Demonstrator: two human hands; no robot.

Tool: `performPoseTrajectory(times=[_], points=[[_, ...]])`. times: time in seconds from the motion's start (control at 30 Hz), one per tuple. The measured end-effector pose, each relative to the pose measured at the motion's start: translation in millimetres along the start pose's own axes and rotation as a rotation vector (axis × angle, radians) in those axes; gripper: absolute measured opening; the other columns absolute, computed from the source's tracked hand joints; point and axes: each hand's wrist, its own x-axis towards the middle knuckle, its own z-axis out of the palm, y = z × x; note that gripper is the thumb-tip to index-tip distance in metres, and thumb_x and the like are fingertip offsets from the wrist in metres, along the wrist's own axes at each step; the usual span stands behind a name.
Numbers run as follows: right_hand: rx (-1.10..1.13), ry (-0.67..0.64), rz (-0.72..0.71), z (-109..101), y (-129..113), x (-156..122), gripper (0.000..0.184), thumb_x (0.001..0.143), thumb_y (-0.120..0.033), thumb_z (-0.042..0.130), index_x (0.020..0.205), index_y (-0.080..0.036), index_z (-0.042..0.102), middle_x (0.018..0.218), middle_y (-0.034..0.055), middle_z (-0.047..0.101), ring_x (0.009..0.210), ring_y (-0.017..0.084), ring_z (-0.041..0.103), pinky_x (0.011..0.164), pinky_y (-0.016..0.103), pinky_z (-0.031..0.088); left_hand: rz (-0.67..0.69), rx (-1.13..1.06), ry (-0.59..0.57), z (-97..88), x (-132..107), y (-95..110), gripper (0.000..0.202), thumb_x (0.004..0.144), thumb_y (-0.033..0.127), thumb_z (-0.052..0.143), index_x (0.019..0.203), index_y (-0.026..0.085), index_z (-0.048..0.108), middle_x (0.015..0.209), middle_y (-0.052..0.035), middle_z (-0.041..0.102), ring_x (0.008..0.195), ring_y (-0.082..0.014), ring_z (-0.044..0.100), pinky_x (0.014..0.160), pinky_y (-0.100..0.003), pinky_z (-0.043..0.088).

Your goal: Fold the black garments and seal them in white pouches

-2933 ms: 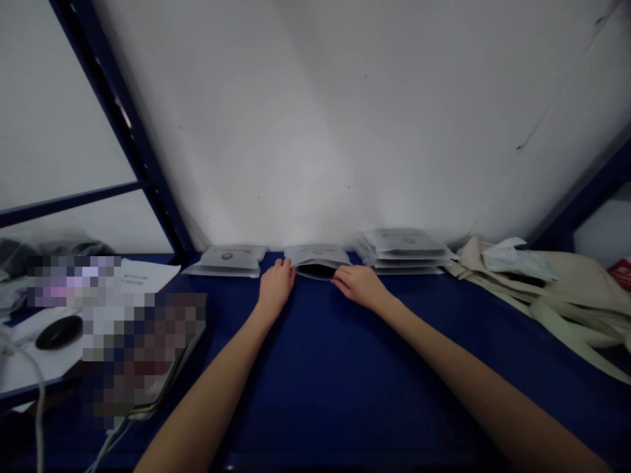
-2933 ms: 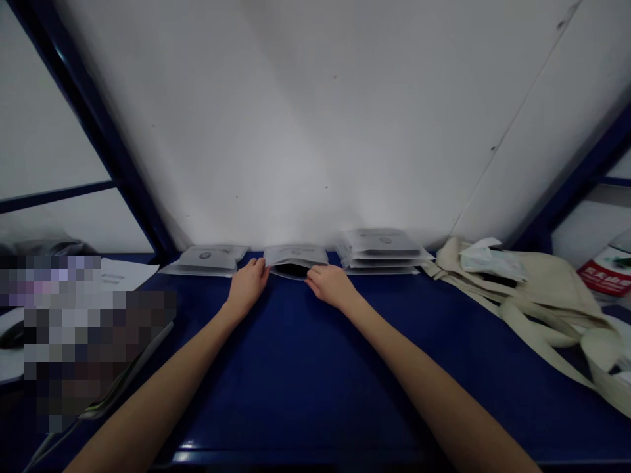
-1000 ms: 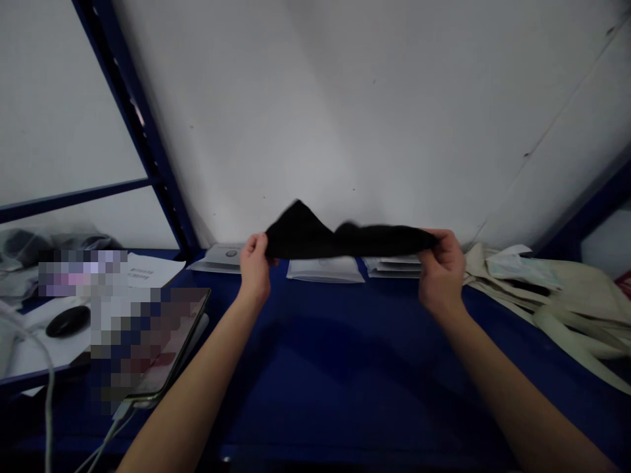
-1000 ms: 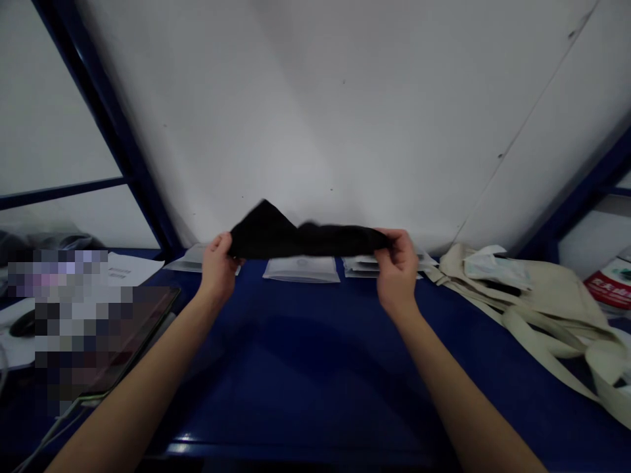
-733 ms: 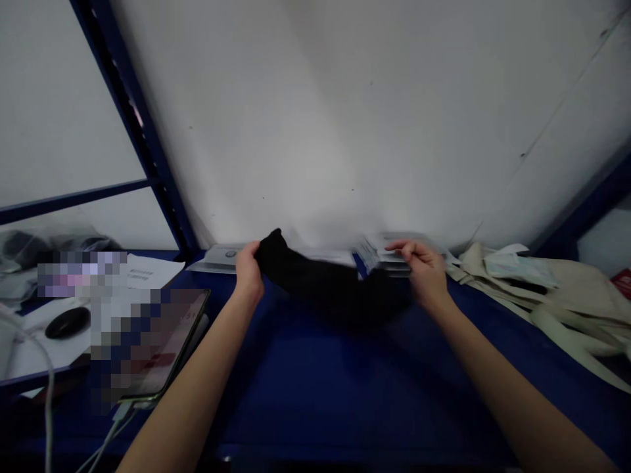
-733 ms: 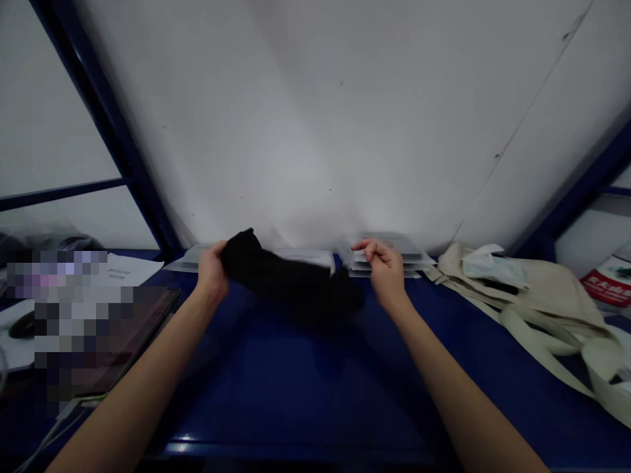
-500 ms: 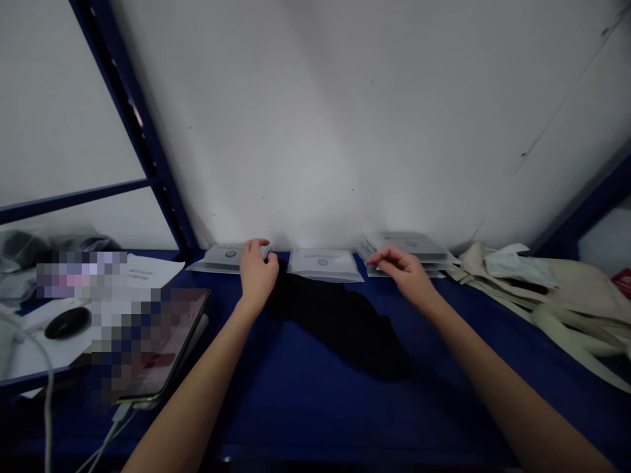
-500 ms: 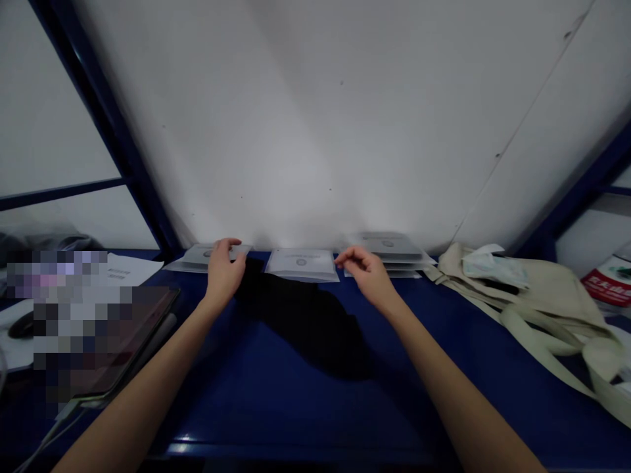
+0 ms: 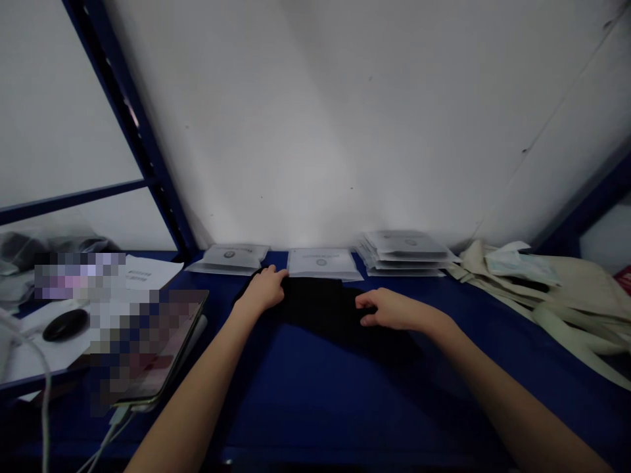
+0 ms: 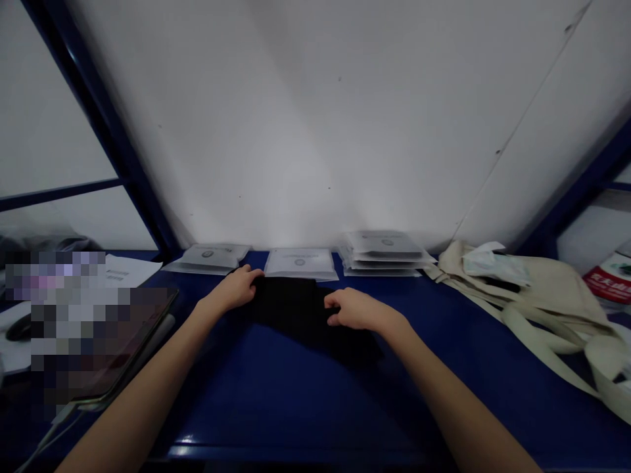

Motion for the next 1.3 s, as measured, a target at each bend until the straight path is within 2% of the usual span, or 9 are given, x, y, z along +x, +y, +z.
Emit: performPoseTrajectory(times=[0.23,0.37,0.5,0.57,0.63,0.77,0.93,1.07,1.3], points=[[-0.049,0.245,0.093,-16.1,5.3,-2.0,0.025,0.080,-0.026,0.052,0.098,-0.023,0.068,0.100,0.0046,0.069,0.090,0.024,0.061,0.076,0.032,0.043,0.007,0.025,0.226,-12.9,-1.2,5.3,0.020,0.080,0.017,0.047,0.093,0.013,0.062,0.110,-0.0145,0.057,0.108,-0.0288,0.050,0.092,-0.043,0.037],[0.277,-0.139,-0.143,-39.6,7.4,-25.9,0.032,0.077,-0.040,0.058,0.099,-0.020,0.070,0.100,0.0037,0.069,0.093,0.022,0.062,0.083,0.029,0.044,0.096,-0.502,0.255,-45.0,-13.7,1.0,0.015,0.080,0.022,0.046,0.086,0.017,0.059,0.090,-0.0050,0.063,0.088,-0.0197,0.056,0.083,-0.035,0.042],[0.476,-0.573,-0.251,-47.7,14.0,-37.7,0.041,0.081,-0.048,0.053,0.096,-0.015,0.071,0.093,0.0062,0.070,0.088,0.019,0.063,0.082,0.030,0.045,0.388,-0.985,-0.421,-79.2,-38.8,-10.1,0.029,0.080,0.045,0.048,0.080,0.019,0.061,0.084,-0.0024,0.067,0.072,-0.0156,0.060,0.069,-0.029,0.045],[0.523,-0.563,-0.203,-41.7,16.0,-33.1,0.041,0.081,-0.050,0.053,0.091,-0.014,0.070,0.087,0.0071,0.070,0.081,0.018,0.063,0.078,0.030,0.046,0.513,-0.990,-0.886,-84.8,-46.1,-13.1,0.038,0.079,0.053,0.049,0.086,0.019,0.063,0.087,-0.0049,0.070,0.063,-0.0143,0.060,0.063,-0.029,0.045],[0.513,-0.531,-0.127,-32.5,15.3,-24.9,0.037,0.079,-0.049,0.055,0.087,-0.014,0.066,0.083,0.0062,0.069,0.075,0.016,0.062,0.071,0.027,0.045,0.503,-0.932,-1.062,-80.8,-45.7,-12.0,0.042,0.080,0.055,0.047,0.091,0.019,0.064,0.087,-0.0057,0.070,0.052,-0.0111,0.055,0.056,-0.027,0.043],[0.394,-0.462,0.001,-16.1,11.8,-10.2,0.027,0.075,-0.042,0.059,0.085,-0.016,0.060,0.077,0.0027,0.063,0.069,0.014,0.059,0.056,0.023,0.038,0.248,-0.771,-0.773,-55.8,-29.2,-4.4,0.037,0.081,0.050,0.046,0.087,0.018,0.063,0.080,-0.0030,0.068,0.049,-0.0080,0.049,0.051,-0.023,0.037],[0.182,-0.215,0.148,-9.7,24.0,-0.5,0.033,0.070,-0.032,0.063,0.100,-0.018,0.057,0.087,0.0038,0.059,0.075,0.016,0.056,0.064,0.026,0.042,0.009,-0.385,-0.432,-34.4,-15.3,-3.8,0.037,0.076,0.040,0.051,0.103,0.016,0.060,0.103,-0.0076,0.065,0.087,-0.0195,0.060,0.072,-0.028,0.044],[0.043,-0.124,0.239,-10.1,34.1,-0.2,0.056,0.066,-0.031,0.066,0.118,-0.019,0.049,0.112,0.0098,0.051,0.096,0.022,0.055,0.082,0.031,0.044,-0.057,-0.223,-0.495,-35.3,-20.0,0.5,0.075,0.064,0.045,0.062,0.132,0.018,0.042,0.135,-0.0140,0.045,0.112,-0.0286,0.052,0.086,-0.034,0.045],[-0.073,-0.232,0.281,-11.5,17.0,-13.9,0.089,0.059,-0.032,0.071,0.138,-0.021,0.032,0.135,0.0145,0.033,0.126,0.033,0.034,0.098,0.040,0.037,-0.074,-0.007,-0.656,-40.6,-30.1,21.8,0.117,0.053,0.042,0.073,0.147,0.017,0.009,0.154,-0.0138,-0.002,0.140,-0.0349,0.001,0.107,-0.048,0.025]])
